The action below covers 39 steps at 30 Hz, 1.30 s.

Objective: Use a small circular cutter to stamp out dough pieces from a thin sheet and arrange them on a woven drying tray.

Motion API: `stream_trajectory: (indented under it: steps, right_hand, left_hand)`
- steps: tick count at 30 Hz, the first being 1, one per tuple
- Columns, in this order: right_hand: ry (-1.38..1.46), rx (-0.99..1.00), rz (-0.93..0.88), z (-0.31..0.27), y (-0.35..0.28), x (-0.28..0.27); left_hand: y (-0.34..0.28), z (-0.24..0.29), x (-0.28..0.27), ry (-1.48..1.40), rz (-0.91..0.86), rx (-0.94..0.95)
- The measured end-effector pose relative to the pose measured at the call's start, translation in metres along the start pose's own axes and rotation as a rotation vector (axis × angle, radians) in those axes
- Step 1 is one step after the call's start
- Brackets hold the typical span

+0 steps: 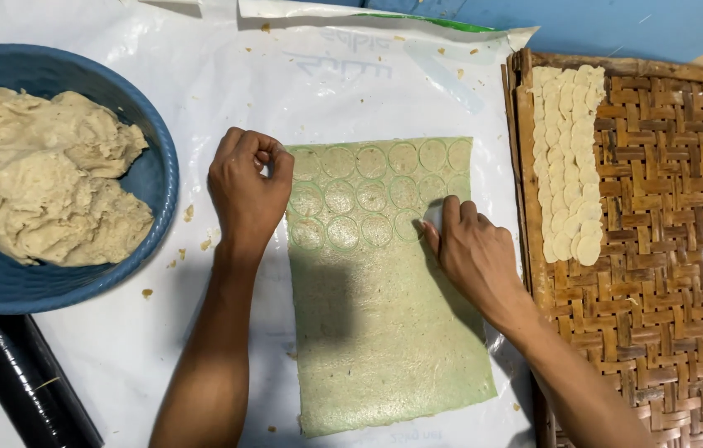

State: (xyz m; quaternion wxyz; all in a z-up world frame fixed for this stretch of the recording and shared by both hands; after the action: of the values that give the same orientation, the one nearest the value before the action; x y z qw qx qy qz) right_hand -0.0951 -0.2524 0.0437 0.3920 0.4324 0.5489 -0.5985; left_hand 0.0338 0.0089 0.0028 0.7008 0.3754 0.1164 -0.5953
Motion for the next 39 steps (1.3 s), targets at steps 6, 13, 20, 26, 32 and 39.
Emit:
stream_trajectory:
  steps: [6,13,20,26,32,39]
  right_hand:
    - [-0.033,-0.082,-0.030,0.004,0.001,-0.002]
    - [0.284,0.124,-0.061,0.013,-0.009,-0.019]
    - [0.259,0.178,0.035,0.051,-0.027,0.000]
    - [0.200,0.107,0.012,0.046,-0.017,0.004]
    - [0.067,0.143,-0.009,0.039,-0.013,0.002]
    - [0.129,0.104,-0.059,0.040,-0.012,-0.007]
  left_hand:
    - [0.001,0.003,-0.002,0.001,-0.010,-0.004]
    - [0.000,0.003,-0.003,-0.007,-0.011,-0.008]
    - [0.001,0.004,-0.002,-0.004,-0.014,-0.006]
    - [0.000,0.003,-0.002,0.001,-0.007,0.008]
    - [-0.001,0.001,0.003,0.014,-0.003,0.024]
    - [0.001,0.008,-0.001,0.000,-0.002,0.021]
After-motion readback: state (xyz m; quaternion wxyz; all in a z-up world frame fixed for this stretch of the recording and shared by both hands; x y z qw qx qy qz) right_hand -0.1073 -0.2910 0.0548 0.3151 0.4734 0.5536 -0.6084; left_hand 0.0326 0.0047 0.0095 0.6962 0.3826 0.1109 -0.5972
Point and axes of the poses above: each hand's wrist, its own y-axis towards the middle knuckle, its own x-axis out of the palm, z = x × y, the point moved 3 cm from there along y, towards the middle knuckle, and after that the axes turned 9 degrees about y, right-handed, at the moved point
